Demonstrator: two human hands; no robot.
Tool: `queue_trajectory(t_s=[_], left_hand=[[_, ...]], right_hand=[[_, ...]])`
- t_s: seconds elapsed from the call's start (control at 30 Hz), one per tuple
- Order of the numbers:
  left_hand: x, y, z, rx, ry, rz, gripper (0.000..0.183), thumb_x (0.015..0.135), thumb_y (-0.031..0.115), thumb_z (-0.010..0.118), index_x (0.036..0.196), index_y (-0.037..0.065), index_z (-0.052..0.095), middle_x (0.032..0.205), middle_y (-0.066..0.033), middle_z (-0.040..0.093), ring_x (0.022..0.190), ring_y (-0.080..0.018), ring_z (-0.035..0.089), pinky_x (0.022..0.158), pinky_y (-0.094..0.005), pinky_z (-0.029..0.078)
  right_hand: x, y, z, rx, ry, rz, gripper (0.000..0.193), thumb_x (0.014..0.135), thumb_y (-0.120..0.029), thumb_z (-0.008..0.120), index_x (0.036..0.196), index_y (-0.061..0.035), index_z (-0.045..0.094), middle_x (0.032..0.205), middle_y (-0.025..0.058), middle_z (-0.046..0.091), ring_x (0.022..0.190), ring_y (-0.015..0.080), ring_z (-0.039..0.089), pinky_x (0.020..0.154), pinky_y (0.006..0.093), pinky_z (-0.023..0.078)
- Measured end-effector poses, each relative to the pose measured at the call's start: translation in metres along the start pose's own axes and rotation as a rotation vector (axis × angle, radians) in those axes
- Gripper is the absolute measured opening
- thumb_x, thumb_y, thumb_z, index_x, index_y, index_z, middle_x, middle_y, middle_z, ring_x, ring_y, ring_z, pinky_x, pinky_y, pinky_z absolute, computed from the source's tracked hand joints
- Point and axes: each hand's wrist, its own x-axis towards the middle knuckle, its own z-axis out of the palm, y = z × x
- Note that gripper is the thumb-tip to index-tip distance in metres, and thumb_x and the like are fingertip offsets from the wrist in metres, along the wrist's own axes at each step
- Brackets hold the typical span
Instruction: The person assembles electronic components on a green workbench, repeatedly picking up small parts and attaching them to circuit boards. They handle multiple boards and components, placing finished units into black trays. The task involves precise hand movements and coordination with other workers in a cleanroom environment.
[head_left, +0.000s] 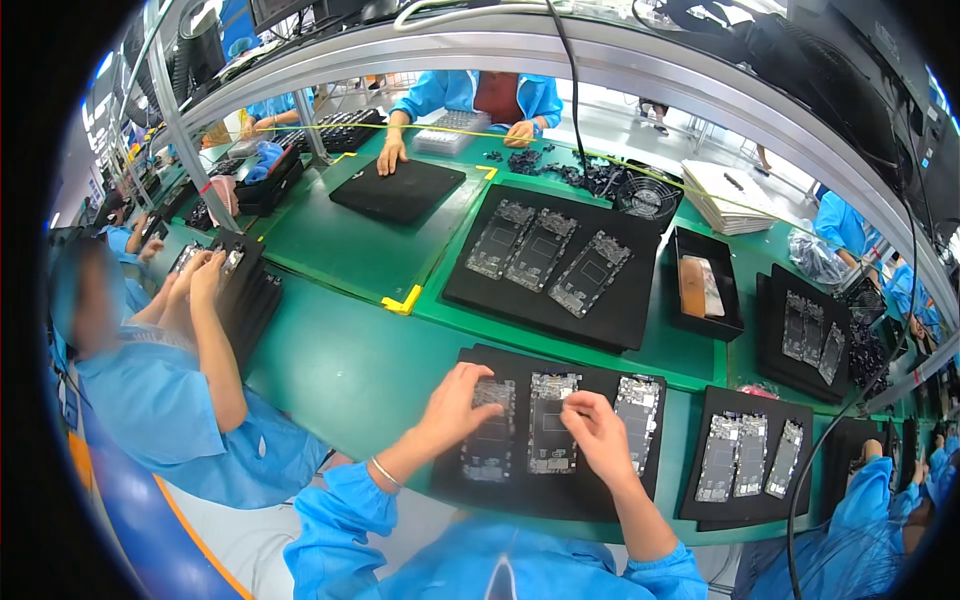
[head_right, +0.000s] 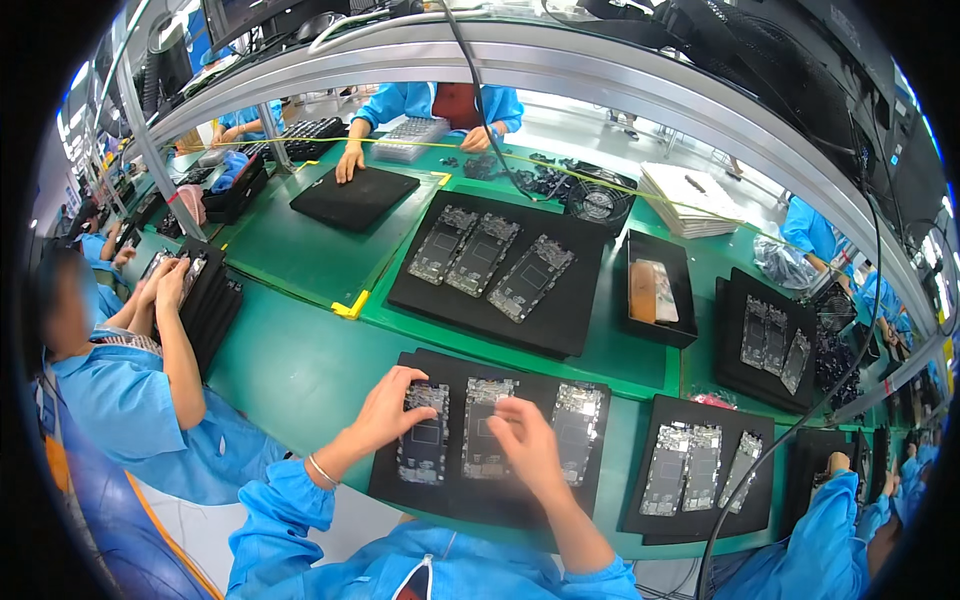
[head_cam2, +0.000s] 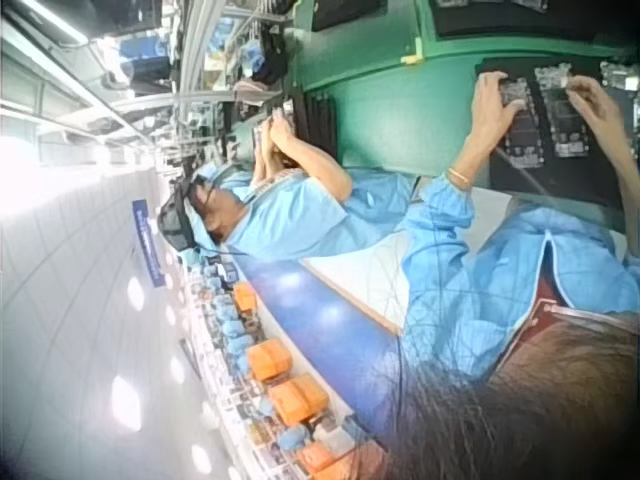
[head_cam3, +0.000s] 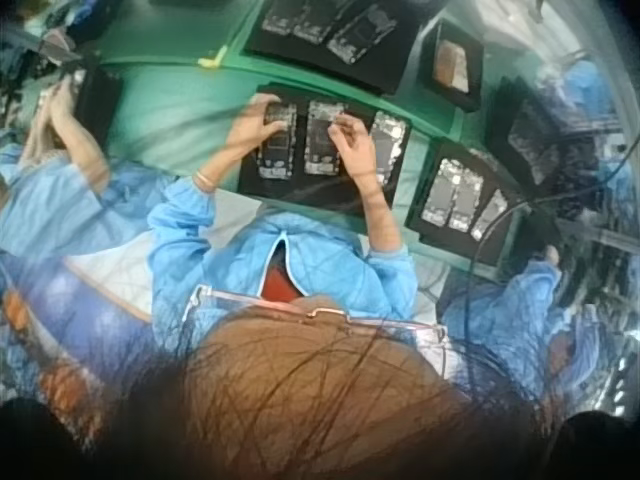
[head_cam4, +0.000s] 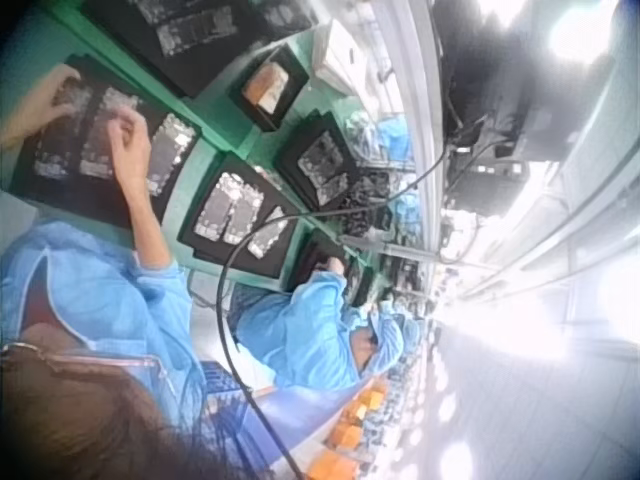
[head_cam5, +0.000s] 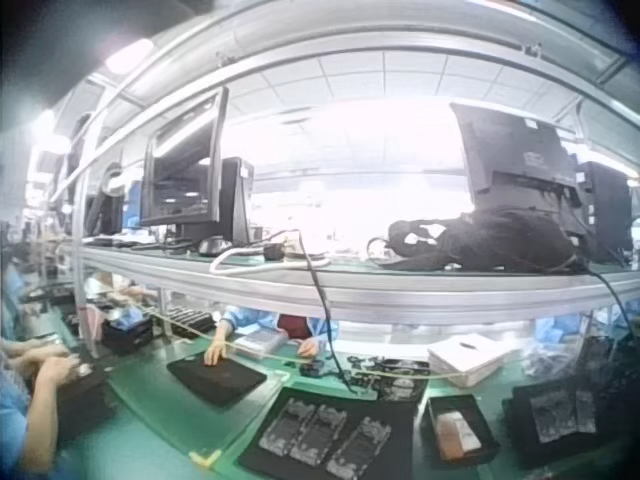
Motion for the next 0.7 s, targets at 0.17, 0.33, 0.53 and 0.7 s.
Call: queue_trajectory(t_s=[0.17,0.33,0.53,0.7], left_hand=[[0.028,0.041,0.031,0.239,0.125,0.245,0.074,0.067,0.036,0.078,0.126,0.003,0.046,0.121,-0.016,0.045,0.118,-0.0353,0.038,0.1,-0.0446,0.033],[0.049,0.055,0.052,0.09,-0.025,0.274,0.057,0.069,0.02,0.076,0.117,0.004,0.05,0.117,-0.0141,0.05,0.113,-0.0346,0.044,0.094,-0.0415,0.04],[0.01,0.096,0.03,-0.015,0.099,0.398,0.046,0.074,0.008,0.07,0.115,0.003,0.05,0.115,-0.0145,0.051,0.102,-0.0344,0.054,0.084,-0.0406,0.048],[-0.016,0.111,0.027,0.05,0.17,0.482,0.048,0.074,0.008,0.07,0.117,0.003,0.05,0.114,-0.013,0.053,0.099,-0.0324,0.056,0.079,-0.0377,0.051]], right_hand=[[-0.007,0.019,-0.041,-0.173,0.189,0.063,0.027,0.088,-0.017,0.059,0.11,-0.001,0.057,0.105,0.0121,0.064,0.099,0.0201,0.061,0.085,0.0308,0.048],[0.011,0.022,-0.031,-0.212,0.185,0.044,0.031,0.09,-0.019,0.056,0.115,0.0004,0.056,0.105,0.0143,0.064,0.097,0.0211,0.062,0.085,0.0314,0.048],[-0.005,-0.015,-0.029,0.14,0.17,0.026,0.022,0.092,-0.012,0.056,0.108,0.0037,0.059,0.096,0.0089,0.065,0.084,0.0128,0.062,0.079,0.0248,0.05],[-0.033,-0.02,-0.029,0.039,0.177,-0.06,0.015,0.088,-0.002,0.06,0.102,0.0024,0.06,0.093,0.005,0.064,0.085,0.01,0.06,0.077,0.0226,0.05]])
